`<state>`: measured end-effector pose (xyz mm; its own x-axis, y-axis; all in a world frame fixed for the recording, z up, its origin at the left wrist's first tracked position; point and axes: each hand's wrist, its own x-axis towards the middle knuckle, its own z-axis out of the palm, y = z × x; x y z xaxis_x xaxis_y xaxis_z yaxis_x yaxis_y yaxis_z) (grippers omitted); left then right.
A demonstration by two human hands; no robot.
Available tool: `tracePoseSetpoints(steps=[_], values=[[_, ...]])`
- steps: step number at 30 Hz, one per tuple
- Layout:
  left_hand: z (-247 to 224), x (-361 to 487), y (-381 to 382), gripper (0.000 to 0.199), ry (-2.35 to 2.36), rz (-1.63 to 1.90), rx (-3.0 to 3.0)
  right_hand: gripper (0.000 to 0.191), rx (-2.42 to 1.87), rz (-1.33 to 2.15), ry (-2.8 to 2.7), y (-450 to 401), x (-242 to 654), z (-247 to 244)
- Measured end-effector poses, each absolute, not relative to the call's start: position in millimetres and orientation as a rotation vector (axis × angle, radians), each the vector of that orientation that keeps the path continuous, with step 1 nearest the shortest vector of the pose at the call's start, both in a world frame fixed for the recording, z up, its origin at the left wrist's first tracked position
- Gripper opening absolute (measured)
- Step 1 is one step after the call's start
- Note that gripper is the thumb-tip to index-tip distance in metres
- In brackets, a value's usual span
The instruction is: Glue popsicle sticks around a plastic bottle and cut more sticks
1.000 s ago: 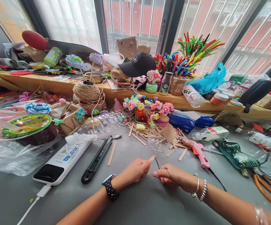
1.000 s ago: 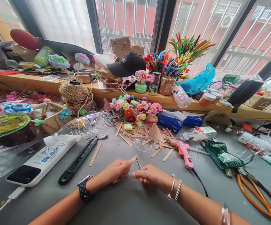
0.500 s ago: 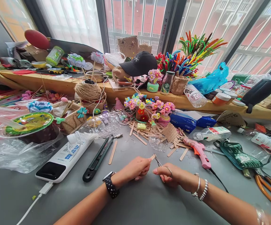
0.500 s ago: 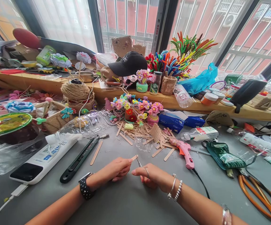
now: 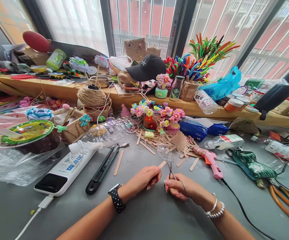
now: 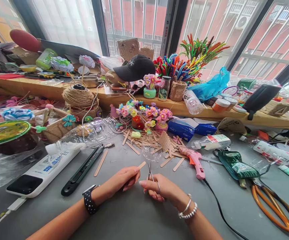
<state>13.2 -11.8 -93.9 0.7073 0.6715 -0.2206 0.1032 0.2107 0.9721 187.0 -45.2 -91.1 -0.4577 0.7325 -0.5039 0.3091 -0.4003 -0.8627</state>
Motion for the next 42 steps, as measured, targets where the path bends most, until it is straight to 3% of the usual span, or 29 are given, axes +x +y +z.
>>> tracePoseSetpoints(steps=[22,28,42], values=[[-85.6,9.6,-11.8,0.044,0.659,0.564,1.265,0.035,-1.272,1.821,-1.445,-52.1,188.5,-97.4],[-88.1,11.4,-10.7,0.034,0.778,0.580,1.387,0.037,-1.208,1.881,-1.434,-52.0,190.0,-98.7],[-81.5,8.7,-14.4,0.029,0.464,0.433,1.460,0.039,-0.938,1.910,-1.560,-57.2,176.6,-90.6]])
